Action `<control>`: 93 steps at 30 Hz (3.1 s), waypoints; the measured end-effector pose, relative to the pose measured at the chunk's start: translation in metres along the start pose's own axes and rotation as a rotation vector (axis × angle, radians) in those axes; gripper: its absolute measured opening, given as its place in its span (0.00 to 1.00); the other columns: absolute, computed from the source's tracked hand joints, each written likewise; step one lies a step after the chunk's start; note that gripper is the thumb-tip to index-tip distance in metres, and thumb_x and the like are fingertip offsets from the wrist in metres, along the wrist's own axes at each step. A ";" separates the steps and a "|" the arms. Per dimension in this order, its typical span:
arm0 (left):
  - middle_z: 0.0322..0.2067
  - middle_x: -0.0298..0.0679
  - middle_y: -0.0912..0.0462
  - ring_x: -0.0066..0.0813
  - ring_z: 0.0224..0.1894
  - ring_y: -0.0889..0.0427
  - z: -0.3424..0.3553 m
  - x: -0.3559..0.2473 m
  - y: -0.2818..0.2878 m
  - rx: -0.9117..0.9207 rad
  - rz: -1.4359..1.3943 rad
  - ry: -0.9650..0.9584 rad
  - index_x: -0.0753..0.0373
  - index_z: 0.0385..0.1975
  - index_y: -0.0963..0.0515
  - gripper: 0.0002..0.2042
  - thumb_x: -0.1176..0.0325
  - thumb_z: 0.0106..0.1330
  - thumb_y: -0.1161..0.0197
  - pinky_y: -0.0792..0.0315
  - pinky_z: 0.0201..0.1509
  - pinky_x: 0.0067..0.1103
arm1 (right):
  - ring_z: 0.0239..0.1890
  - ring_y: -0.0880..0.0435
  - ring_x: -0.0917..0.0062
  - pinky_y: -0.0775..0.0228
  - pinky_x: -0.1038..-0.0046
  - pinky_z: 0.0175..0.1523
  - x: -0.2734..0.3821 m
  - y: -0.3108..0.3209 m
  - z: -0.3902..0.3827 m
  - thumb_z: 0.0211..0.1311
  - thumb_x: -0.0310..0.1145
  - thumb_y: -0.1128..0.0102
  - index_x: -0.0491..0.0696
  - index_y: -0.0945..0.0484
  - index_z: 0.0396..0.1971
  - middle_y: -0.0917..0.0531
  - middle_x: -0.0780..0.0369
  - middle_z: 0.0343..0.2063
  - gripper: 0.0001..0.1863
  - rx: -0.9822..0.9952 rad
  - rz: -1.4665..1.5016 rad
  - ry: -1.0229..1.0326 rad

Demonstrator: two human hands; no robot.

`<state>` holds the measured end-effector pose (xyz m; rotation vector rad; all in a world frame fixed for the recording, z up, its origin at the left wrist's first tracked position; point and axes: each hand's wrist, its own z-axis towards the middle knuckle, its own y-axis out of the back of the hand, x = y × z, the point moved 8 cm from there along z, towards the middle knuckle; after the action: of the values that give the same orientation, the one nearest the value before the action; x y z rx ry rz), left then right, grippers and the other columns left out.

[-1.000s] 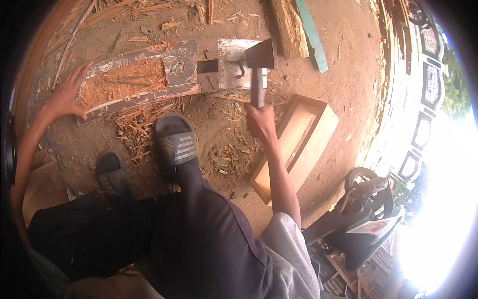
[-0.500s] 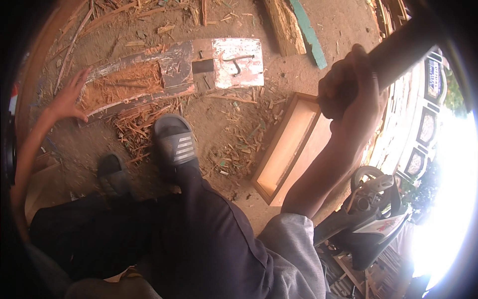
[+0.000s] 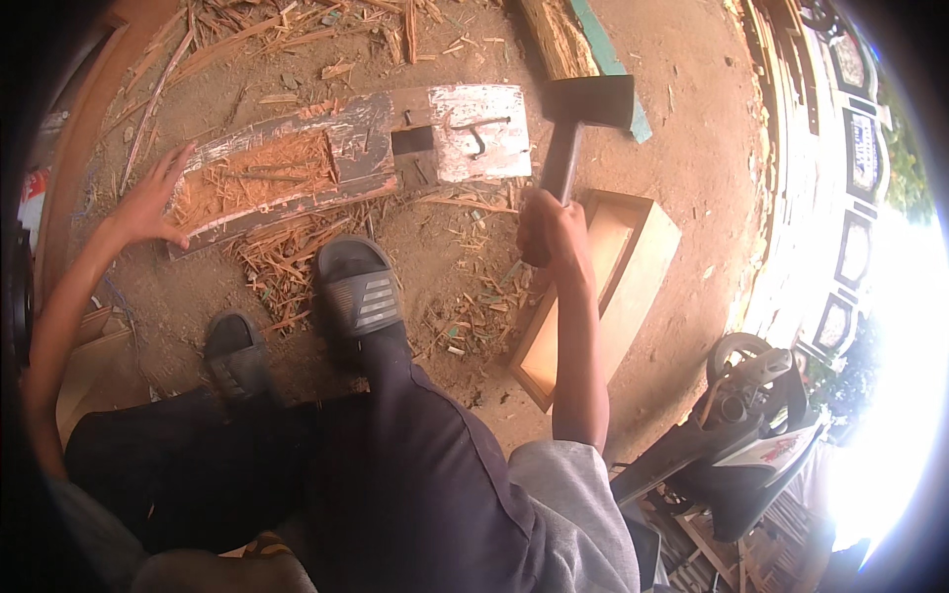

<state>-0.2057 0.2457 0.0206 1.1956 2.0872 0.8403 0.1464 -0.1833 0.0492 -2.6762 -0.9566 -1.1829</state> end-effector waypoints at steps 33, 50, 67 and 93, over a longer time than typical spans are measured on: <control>0.70 0.49 0.54 0.51 0.71 0.51 0.002 -0.033 0.026 -0.125 0.112 -0.048 0.50 0.72 0.57 0.52 0.38 0.51 0.34 0.51 0.72 0.45 | 0.12 0.40 0.84 0.42 0.77 0.21 -0.095 -0.104 -0.013 0.65 0.46 0.50 0.54 0.37 0.23 0.41 0.71 0.12 0.16 0.317 0.721 -0.192; 0.40 0.42 0.22 0.32 0.48 0.26 0.033 -0.140 0.031 -0.339 0.152 -0.474 0.65 0.41 0.23 0.10 0.74 0.59 0.38 0.39 0.59 0.33 | 0.10 0.41 0.84 0.43 0.77 0.19 -0.107 -0.099 -0.001 0.64 0.48 0.48 0.50 0.33 0.31 0.40 0.71 0.11 0.16 0.384 0.784 -0.152; 0.34 0.47 0.20 0.39 0.40 0.20 0.028 -0.161 0.042 -0.283 0.036 -0.373 0.66 0.39 0.23 0.11 0.78 0.56 0.40 0.25 0.47 0.34 | 0.10 0.39 0.81 0.38 0.74 0.20 -0.105 -0.102 -0.004 0.61 0.49 0.47 0.50 0.39 0.28 0.37 0.68 0.11 0.19 0.589 0.795 -0.221; 0.35 0.42 0.14 0.29 0.36 0.15 0.132 -0.256 0.143 -0.363 -0.562 -0.364 0.62 0.42 0.17 0.14 0.60 0.62 0.37 0.24 0.45 0.24 | 0.16 0.36 0.86 0.40 0.79 0.23 -0.062 -0.078 -0.018 0.73 0.41 0.55 0.46 0.35 0.41 0.36 0.69 0.18 0.12 0.864 1.593 -0.138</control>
<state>0.0749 0.1063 0.0906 0.4816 1.7383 0.6357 0.0593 -0.1578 0.0049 -1.7681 0.6136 -0.1067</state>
